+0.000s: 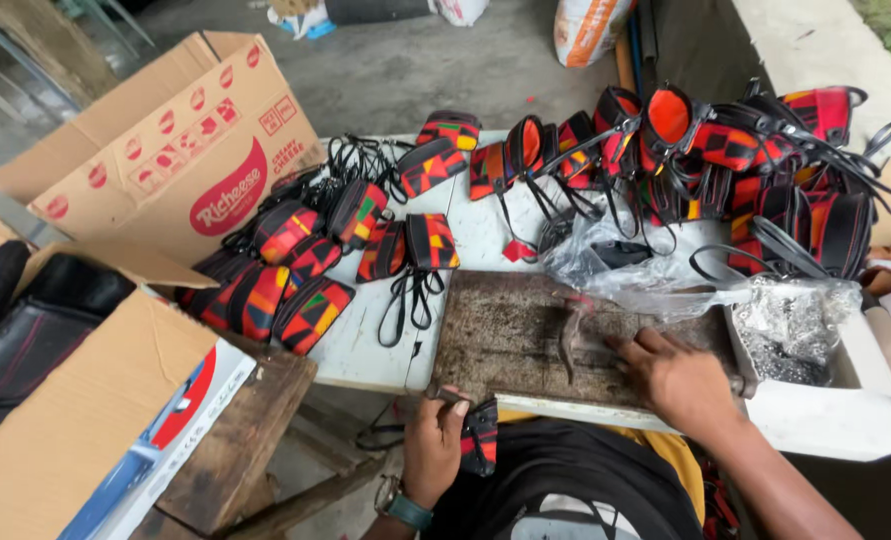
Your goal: The person sits at a workbench assembling small colorful zippered coin purses. They thread and fold a black wrist strap, attach it to the purse's zipper pull and corner, hammer fasteners on a wooden block, and place finished purses on the table and into a cardboard box.
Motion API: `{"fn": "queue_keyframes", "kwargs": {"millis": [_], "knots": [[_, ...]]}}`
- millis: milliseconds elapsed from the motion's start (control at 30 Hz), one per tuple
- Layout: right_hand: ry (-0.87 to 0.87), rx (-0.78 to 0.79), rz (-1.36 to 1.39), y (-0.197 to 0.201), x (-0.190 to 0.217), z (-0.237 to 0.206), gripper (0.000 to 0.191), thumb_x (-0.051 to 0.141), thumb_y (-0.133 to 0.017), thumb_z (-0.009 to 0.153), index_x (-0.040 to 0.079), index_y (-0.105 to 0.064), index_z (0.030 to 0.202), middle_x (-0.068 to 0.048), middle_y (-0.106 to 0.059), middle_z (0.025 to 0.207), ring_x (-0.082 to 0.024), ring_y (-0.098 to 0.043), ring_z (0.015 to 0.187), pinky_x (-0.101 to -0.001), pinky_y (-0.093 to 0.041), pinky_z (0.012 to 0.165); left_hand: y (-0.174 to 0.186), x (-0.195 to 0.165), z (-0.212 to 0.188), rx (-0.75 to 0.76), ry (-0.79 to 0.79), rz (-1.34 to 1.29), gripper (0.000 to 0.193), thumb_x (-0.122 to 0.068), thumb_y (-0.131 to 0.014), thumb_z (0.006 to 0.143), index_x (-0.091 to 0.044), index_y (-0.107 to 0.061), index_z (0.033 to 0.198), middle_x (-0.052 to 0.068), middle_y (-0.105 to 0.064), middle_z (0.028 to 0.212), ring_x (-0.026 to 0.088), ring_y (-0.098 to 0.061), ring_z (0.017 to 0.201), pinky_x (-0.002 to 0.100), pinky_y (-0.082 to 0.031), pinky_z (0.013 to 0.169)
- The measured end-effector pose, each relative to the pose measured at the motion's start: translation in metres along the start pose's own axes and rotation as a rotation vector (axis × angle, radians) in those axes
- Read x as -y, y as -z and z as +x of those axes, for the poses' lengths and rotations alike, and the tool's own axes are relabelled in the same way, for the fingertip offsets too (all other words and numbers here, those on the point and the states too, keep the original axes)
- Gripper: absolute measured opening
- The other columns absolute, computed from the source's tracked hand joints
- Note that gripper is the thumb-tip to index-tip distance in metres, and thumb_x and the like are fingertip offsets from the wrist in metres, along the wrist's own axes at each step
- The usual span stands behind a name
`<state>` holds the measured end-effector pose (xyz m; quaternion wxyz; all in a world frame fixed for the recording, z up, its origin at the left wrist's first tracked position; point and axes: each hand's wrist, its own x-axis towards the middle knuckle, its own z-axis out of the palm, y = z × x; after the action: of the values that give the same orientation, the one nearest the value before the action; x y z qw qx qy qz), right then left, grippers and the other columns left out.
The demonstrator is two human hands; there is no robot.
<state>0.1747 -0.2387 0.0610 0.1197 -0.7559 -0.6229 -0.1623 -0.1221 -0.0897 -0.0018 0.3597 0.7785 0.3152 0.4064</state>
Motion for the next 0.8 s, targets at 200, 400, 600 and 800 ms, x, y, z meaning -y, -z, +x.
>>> {"fn": "queue_keyframes", "kwargs": {"millis": [200, 400, 600, 800], "knots": [[0.071, -0.145, 0.202, 0.009, 0.013, 0.007, 0.050, 0.028, -0.077, 0.066, 0.016, -0.074, 0.115, -0.007, -0.067, 0.094, -0.030, -0.066, 0.087, -0.0451, -0.056, 0.074, -0.008, -0.003, 0.002, -0.027, 0.176, -0.043, 0.023, -0.024, -0.062, 0.098, -0.003, -0.066, 0.106, 0.011, -0.075, 0.092, 0.025, -0.074, 0.085, 0.037, -0.057, 0.076], [0.711, 0.075, 0.827, 0.017, 0.101, 0.008, 0.039, 0.010, -0.068, 0.082, 0.012, -0.072, 0.121, -0.010, -0.066, 0.125, -0.031, -0.069, 0.109, -0.0425, -0.057, 0.093, -0.013, 0.008, 0.008, -0.081, 0.242, -0.079, 0.029, -0.026, -0.065, 0.096, 0.001, -0.064, 0.109, 0.012, -0.076, 0.091, 0.024, -0.074, 0.083, 0.038, -0.057, 0.073], [0.767, 0.239, 0.745, -0.006, 0.130, 0.019, 0.040, 0.008, -0.062, 0.084, 0.013, -0.074, 0.122, -0.009, -0.067, 0.110, -0.032, -0.069, 0.091, -0.0432, -0.056, 0.080, -0.010, 0.008, 0.009, -0.046, 0.405, -0.239, 0.029, -0.025, -0.064, 0.096, -0.001, -0.061, 0.114, 0.008, -0.075, 0.096, 0.019, -0.073, 0.084, 0.036, -0.059, 0.074], [0.525, 0.309, 0.991, 0.018, 0.105, 0.004, 0.025, 0.008, -0.071, 0.087, 0.008, -0.072, 0.112, -0.008, -0.072, 0.115, -0.031, -0.071, 0.096, -0.0420, -0.058, 0.075, 0.015, 0.004, 0.056, 0.278, 0.596, -0.710, 0.017, -0.016, -0.067, 0.096, -0.002, -0.063, 0.105, 0.005, -0.066, 0.096, 0.017, -0.070, 0.090, 0.039, -0.065, 0.082]]}}
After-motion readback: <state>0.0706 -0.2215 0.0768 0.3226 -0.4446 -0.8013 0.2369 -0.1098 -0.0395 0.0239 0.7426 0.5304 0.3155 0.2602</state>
